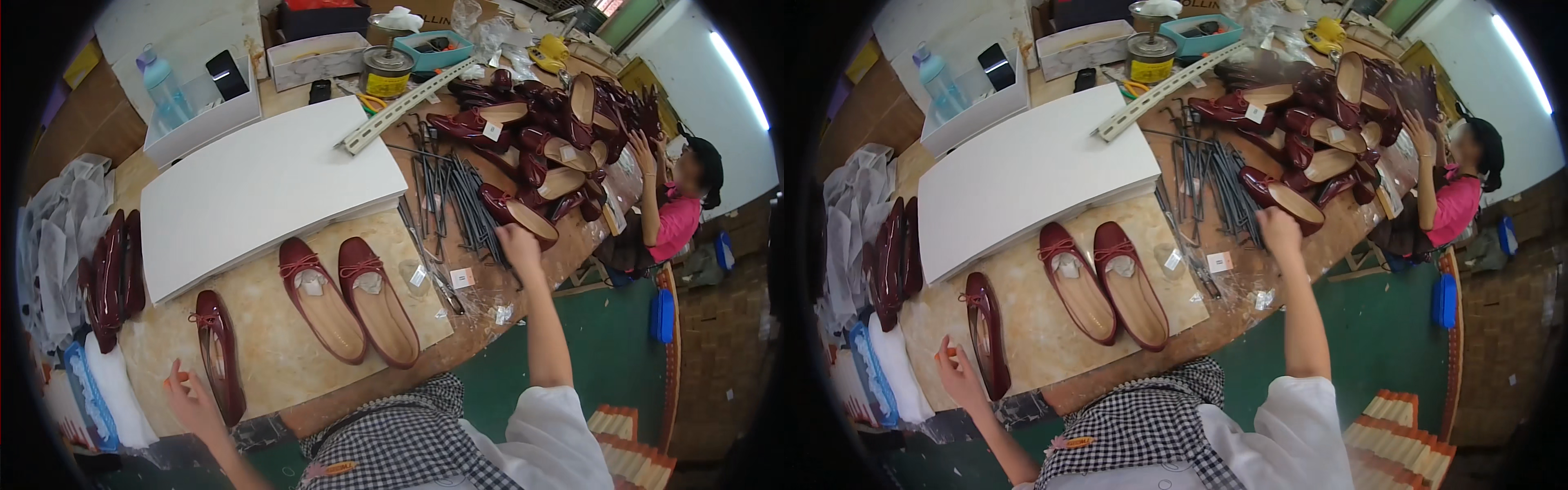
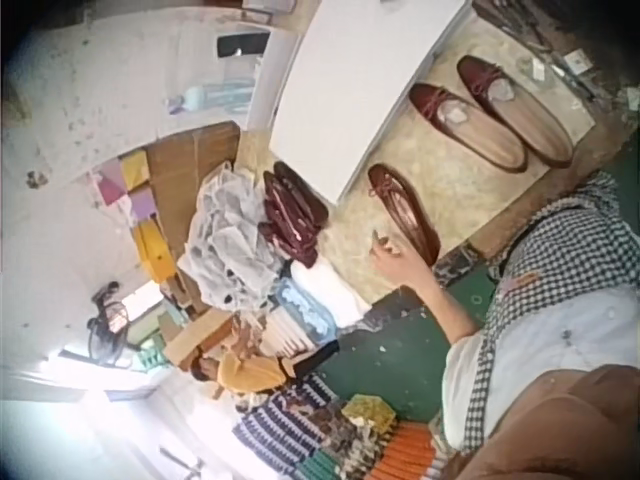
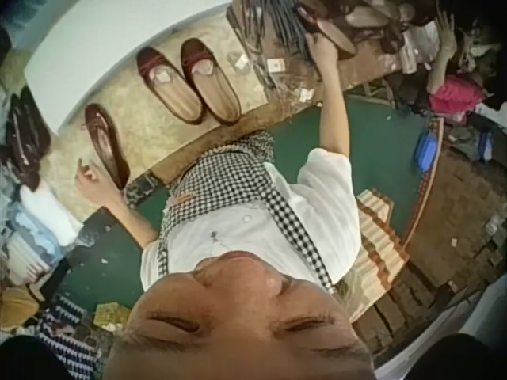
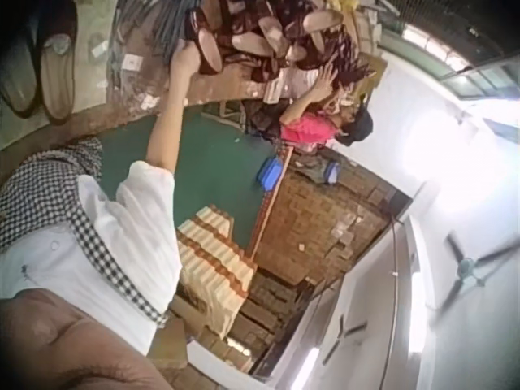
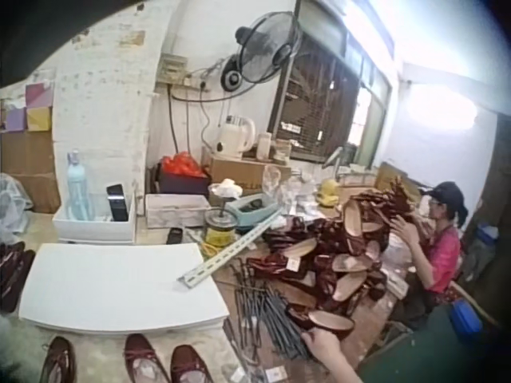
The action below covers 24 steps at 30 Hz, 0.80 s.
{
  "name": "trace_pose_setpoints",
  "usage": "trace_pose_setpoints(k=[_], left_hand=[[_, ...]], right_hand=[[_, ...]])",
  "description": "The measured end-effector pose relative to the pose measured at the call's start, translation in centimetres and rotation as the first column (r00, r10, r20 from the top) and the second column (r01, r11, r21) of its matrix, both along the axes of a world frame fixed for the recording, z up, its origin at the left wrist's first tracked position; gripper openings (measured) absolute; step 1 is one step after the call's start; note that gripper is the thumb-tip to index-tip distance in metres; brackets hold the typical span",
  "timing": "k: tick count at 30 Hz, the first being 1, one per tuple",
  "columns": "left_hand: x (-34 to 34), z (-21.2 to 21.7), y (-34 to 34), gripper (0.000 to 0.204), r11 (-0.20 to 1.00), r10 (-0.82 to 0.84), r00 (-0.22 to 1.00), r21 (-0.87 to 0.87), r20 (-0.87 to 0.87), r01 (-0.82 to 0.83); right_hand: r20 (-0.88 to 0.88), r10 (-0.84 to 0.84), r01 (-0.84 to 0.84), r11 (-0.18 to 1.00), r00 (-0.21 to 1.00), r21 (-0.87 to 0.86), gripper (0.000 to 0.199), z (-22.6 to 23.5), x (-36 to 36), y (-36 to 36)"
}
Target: The person wipes the interior of maroon flat shoes with a white cloth and inserts metal shoe trees to maintain their shape. The person handles the shoes one by one, wiping the insole and then inserting the tree before moving to the next pair.
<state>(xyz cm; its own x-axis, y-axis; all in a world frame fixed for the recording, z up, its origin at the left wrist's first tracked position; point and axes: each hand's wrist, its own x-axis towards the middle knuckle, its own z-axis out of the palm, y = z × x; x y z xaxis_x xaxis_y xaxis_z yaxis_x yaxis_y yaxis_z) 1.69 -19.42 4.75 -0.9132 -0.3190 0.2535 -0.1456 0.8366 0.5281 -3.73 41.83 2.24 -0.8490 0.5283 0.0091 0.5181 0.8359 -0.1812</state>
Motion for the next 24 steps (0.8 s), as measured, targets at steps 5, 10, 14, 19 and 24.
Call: trace_pose_setpoints(k=[5, 10, 14, 19, 24], left_hand=[[-3.9, -0.2, 13.6, 0.052, 0.868, -0.362, 0.870, 0.463, 0.336, 0.183], [-4.0, -3.9, 13.5, 0.056, 0.702, -0.462, 0.866, 0.677, 0.193, 0.224], [-2.0, -1.9, 14.8, 0.049, -0.167, -0.190, 0.981, 0.983, 0.049, -0.081], [-1.2, -3.2, 13.7, 0.064, -0.237, -0.534, 0.833, 0.920, 0.145, -0.312], [-2.6, -1.9, 14.1, 0.069, -0.219, -0.432, 0.898, 0.956, 0.084, -0.195]], right_hand=[[-0.322, 0.204, -0.192, 0.979, 0.925, 0.067, 0.025, -3.5, -3.0, -4.6], [-0.505, 0.146, -0.237, 0.964, 0.851, -0.119, 0.025, 3.0, -2.4, -6.5], [-0.725, -0.174, -0.341, 0.794, 0.666, -0.504, 0.024, 5.0, 0.0, -7.1], [-0.600, -0.043, -0.313, 0.822, 0.799, -0.476, 0.026, 0.3, 1.8, -7.6], [-0.550, -0.026, -0.247, 0.874, 0.835, -0.417, 0.039, 5.7, 0.0, -13.4]])
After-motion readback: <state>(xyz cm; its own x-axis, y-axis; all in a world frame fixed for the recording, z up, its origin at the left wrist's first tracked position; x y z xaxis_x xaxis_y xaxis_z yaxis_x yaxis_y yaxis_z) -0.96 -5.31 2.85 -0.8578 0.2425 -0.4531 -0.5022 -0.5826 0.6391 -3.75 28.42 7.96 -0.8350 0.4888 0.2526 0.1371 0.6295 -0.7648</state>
